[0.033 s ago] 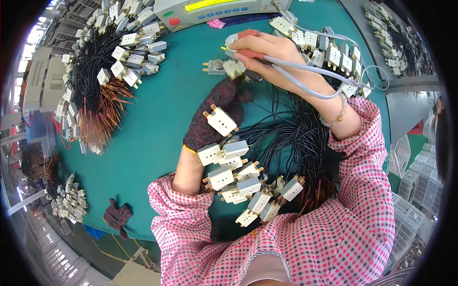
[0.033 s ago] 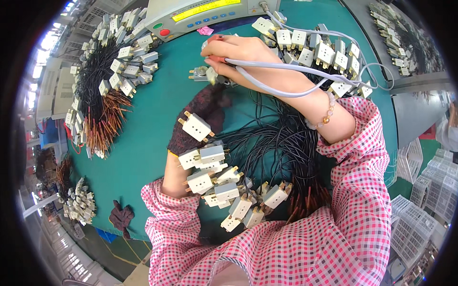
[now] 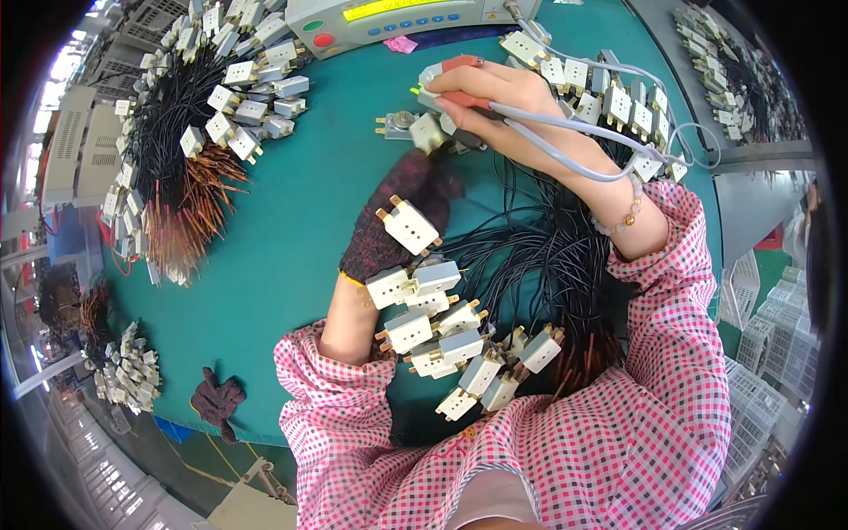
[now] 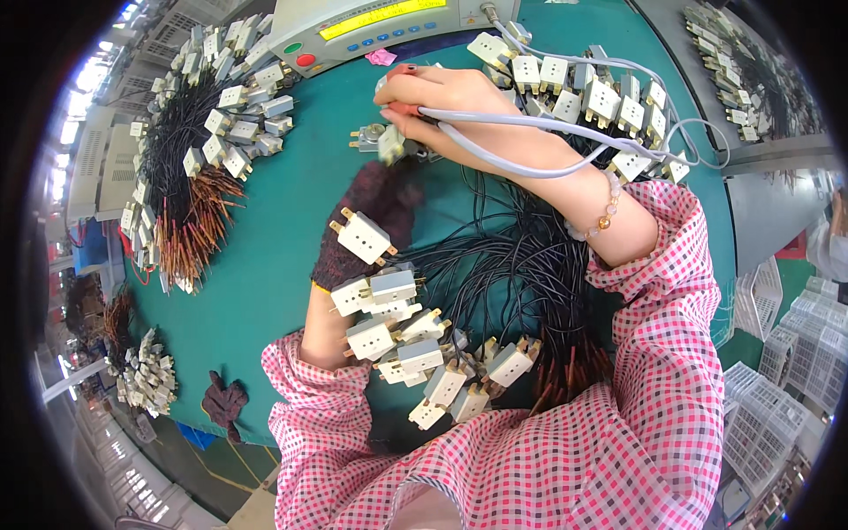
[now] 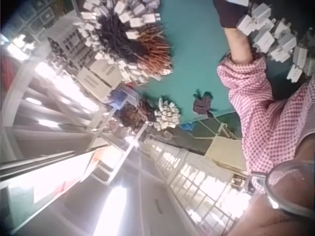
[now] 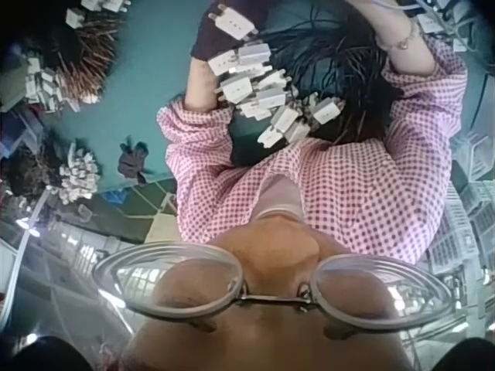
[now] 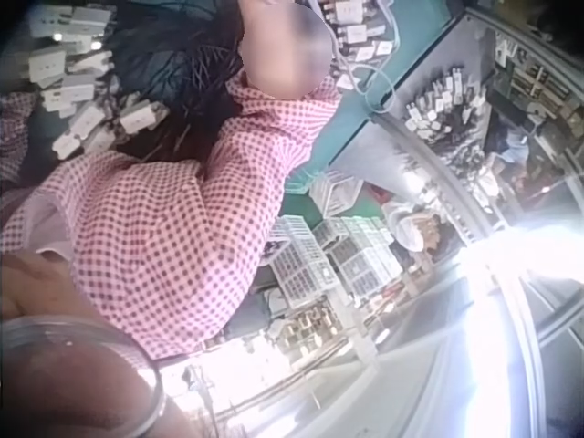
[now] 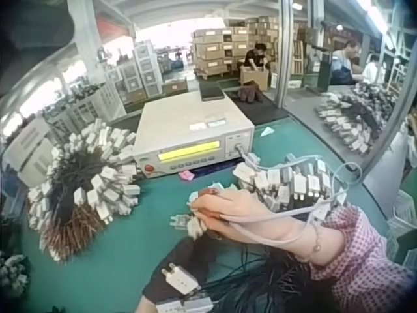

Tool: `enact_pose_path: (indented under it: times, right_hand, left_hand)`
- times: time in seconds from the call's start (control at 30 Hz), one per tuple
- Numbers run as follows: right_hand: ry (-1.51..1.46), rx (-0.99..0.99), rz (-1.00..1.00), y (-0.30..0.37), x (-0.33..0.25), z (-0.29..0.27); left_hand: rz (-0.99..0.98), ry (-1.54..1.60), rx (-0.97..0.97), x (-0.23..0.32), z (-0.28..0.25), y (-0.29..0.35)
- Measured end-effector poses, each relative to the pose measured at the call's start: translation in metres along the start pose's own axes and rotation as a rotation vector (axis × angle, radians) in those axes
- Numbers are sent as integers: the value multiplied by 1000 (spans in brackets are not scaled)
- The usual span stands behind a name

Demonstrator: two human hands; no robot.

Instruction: Assembling and inspecting individual connectors on a large electrical wiring harness at a workstation.

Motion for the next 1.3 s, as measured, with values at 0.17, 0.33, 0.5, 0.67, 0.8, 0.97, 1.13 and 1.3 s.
enact_pose_path:
  times: [0.17,0.33,0.5,0.67,0.8,0.97,1.13,1.3]
  right_hand:
    - [45,29,-8,5,-2,0]
    - [-38,66,46,3,2,1]
    - [-782,-56,193,2,6,6]
    - [-819,-190,148,3,-7,22]
    - [-684,-188,136,0,-7,21]
    - [-696,-224,185,3,-1,23]
    - [-682,-213,156,1,-1,23]
    - [-646,-194,128,-1,-3,20]
  left_hand:
    - [-312,397,-45,-11,10,-42]
    - [-30,396,-41,-3,2,-45]
    - [-129,625,-37,-22,-18,-39]
    - [-119,206,73,-18,-29,-35]
    - [-32,-335,-23,-17,-36,-33]
    - [-476,53,569,-11,-22,-3]
    - [-117,158,146,4,-8,-34]
    - [-145,151,180,-15,-31,-28]
Point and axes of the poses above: each hand's wrist, its own y-axis away from the middle knuckle, its own z-axis out of the palm, x = y × z, the point moved 8 cm from there along -y, towards the middle knuckle, and after that the axes turned 7 degrees about -x, right-handed, at the moved point
